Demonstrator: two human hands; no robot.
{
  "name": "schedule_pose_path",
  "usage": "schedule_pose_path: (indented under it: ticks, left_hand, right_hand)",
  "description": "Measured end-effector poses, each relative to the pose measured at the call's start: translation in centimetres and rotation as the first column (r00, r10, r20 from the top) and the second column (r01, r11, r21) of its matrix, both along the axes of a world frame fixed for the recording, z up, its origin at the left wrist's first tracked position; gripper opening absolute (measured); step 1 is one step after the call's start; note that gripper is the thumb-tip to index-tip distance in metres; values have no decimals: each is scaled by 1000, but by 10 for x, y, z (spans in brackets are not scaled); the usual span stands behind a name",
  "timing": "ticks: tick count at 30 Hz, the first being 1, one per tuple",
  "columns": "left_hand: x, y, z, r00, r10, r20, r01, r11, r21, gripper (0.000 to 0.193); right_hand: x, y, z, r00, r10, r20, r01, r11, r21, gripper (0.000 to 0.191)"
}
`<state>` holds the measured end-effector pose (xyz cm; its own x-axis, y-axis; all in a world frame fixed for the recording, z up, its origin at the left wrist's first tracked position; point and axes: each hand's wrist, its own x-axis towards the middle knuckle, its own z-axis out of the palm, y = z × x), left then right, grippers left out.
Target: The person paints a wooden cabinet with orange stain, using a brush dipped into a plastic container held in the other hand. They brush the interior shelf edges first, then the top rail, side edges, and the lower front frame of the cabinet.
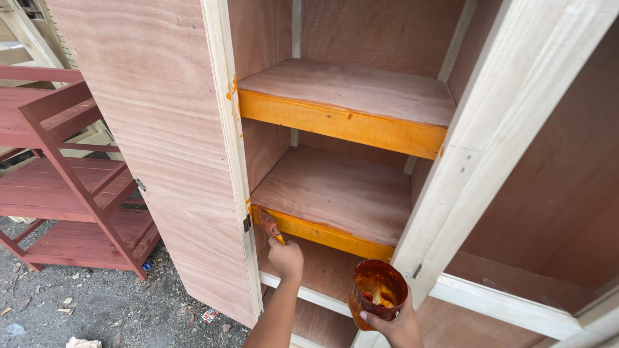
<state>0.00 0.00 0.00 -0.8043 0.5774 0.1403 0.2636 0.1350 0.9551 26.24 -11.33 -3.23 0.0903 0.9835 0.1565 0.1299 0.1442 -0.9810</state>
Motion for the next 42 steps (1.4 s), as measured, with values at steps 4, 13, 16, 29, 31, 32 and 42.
schedule_pose_path:
  ticks: [4, 13, 16, 29, 31, 32, 42]
  left_hand:
    - [-10, 14, 12, 991, 36, 131, -44, 997, 59, 26]
    - [-28, 40, -2, 987, -44, 153, 36, 998, 52, 37]
    - [-37, 33, -9, 995, -61, 77, 58, 998, 32, 38]
    - [46, -19, -27, 943, -331, 47, 332, 943, -20, 28]
    - [78, -30, -25, 903, -419, 92, 421, 907, 6, 28]
    - [92, -39, -26, 895, -445, 46, 444, 896, 32, 20]
    - [146, -90, -30, 680, -725, -107, 732, 680, 42, 21]
  right_hand:
    - [-17, 8, 15, 999, 14, -32, -17, 994, -105, 113]
    - [-6, 31, 29, 995, 4, 97, 7, 994, -114, 107]
    - [3, 24, 31, 995, 28, 95, -15, 990, -138, 107]
    - [31, 6, 15, 992, 83, 93, -72, 991, -115, 104]
    - [37, 3, 9, 995, 57, 83, -46, 991, -126, 106]
    - [40, -1, 5, 997, 52, 64, -46, 994, -94, 105]
    - [62, -34, 5, 993, -102, 65, 106, 992, -64, 99]
